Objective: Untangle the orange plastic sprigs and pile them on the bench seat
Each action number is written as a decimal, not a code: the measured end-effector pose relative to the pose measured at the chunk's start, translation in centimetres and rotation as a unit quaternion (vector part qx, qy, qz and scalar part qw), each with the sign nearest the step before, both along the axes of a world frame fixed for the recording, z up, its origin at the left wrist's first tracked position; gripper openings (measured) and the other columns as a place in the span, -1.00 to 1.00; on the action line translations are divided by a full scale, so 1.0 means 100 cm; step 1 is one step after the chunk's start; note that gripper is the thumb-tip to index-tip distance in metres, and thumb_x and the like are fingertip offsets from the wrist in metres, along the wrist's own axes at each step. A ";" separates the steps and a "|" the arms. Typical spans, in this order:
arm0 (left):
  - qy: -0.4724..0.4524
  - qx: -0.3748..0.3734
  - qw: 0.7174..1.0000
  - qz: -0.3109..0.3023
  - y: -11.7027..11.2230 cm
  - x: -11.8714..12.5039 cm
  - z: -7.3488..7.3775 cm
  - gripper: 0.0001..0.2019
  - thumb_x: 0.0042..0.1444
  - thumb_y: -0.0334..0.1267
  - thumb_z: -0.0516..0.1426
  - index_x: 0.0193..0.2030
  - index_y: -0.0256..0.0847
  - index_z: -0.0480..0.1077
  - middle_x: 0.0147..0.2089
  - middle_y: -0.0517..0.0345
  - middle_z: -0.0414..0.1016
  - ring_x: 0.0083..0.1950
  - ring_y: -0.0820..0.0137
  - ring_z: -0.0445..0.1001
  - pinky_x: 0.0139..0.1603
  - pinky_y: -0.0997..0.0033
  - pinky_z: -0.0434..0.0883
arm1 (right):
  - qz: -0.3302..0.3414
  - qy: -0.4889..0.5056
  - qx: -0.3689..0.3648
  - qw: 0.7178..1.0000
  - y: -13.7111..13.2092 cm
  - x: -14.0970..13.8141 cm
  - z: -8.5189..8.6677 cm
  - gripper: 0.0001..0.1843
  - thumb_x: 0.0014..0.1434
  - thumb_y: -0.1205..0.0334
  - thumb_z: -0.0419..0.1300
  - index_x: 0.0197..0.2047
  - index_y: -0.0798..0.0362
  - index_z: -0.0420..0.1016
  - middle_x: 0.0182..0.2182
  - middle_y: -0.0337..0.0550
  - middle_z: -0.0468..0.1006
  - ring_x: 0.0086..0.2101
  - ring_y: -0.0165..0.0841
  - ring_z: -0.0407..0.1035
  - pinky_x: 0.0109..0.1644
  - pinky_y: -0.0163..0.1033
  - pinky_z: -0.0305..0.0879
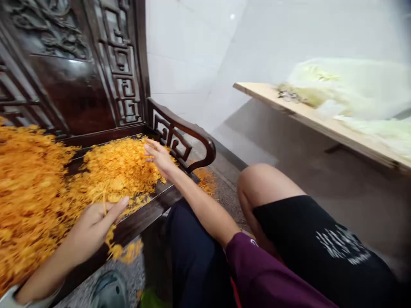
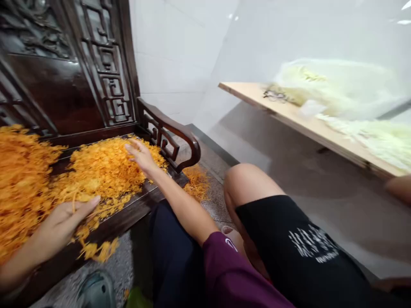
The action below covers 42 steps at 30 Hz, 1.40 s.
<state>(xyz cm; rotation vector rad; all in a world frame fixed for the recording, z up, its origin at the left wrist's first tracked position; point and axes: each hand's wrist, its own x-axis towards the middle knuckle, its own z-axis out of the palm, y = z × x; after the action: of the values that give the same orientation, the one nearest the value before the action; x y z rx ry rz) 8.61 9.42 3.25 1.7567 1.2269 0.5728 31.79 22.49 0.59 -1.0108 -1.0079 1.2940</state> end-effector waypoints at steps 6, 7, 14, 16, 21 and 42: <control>0.025 0.001 0.999 -0.019 -0.005 -0.003 0.011 -0.40 0.40 0.24 -0.06 -0.52 -0.12 -0.10 -0.53 0.27 -0.14 -0.51 0.46 -0.06 -0.47 0.35 -0.03 | 0.041 -0.207 0.136 0.968 -0.004 -0.001 -0.006 -0.51 0.35 -0.09 0.28 0.20 0.01 0.60 0.41 0.00 0.42 0.46 -0.21 0.19 0.59 0.00 -0.06; 0.027 0.004 0.999 -0.025 -0.005 -0.003 0.012 -0.40 0.40 0.23 -0.06 -0.52 -0.12 -0.11 -0.53 0.27 -0.16 -0.51 0.46 -0.08 -0.47 0.35 -0.04 | 0.053 -0.221 0.146 0.963 -0.007 -0.003 -0.004 -0.51 0.37 -0.14 0.24 0.18 -0.01 0.61 0.42 -0.01 0.42 0.46 -0.21 0.17 0.60 0.02 -0.08; 0.088 0.068 0.994 -0.009 -0.001 -0.001 0.011 -0.37 0.41 0.18 -0.05 -0.61 -0.15 -0.04 -0.60 0.24 -0.08 -0.55 0.45 -0.03 -0.42 0.28 -0.08 | 0.166 -0.150 0.144 0.964 -0.046 -0.025 0.018 -0.46 0.36 -0.31 0.17 -0.18 0.02 0.63 -0.19 -0.10 0.67 -0.12 -0.30 0.52 0.16 -0.08 0.39; 0.111 0.082 0.990 -0.004 0.000 0.000 0.011 -0.37 0.41 0.17 -0.05 -0.63 -0.15 -0.01 -0.63 0.23 -0.03 -0.57 0.45 0.00 -0.40 0.26 -0.08 | 0.255 -0.104 0.098 0.956 -0.056 -0.032 0.024 -0.46 0.32 -0.31 0.23 -0.28 0.05 0.59 -0.38 -0.19 0.59 -0.32 -0.37 0.44 -0.07 -0.18 0.39; 0.204 0.139 0.969 0.030 0.001 -0.002 0.010 -0.43 0.38 0.08 -0.01 -0.63 -0.14 0.13 -0.63 0.15 0.15 -0.56 0.38 0.10 -0.35 0.25 -0.08 | 0.370 -0.083 0.062 0.923 -0.072 -0.041 0.029 -0.63 0.14 -0.06 0.50 -0.25 0.05 0.58 -0.34 -0.26 0.55 -0.30 -0.41 0.39 -0.16 -0.25 0.35; -0.047 0.139 0.980 0.132 0.015 -0.009 0.000 -0.70 0.30 -0.08 0.13 -0.36 -0.19 0.54 -0.32 0.11 0.51 -0.18 0.25 0.45 -0.12 0.31 0.33 | 0.329 -0.054 0.063 0.941 -0.085 -0.040 0.033 -0.77 0.27 0.11 0.36 -0.12 -0.01 0.43 -0.29 -0.25 0.49 -0.27 -0.37 0.39 -0.10 -0.19 0.34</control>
<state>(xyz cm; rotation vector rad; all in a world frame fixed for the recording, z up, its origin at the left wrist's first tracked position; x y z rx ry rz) 7.68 10.93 3.23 1.7796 1.3744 1.0136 27.78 14.01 3.92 -0.6644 -1.5761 1.6918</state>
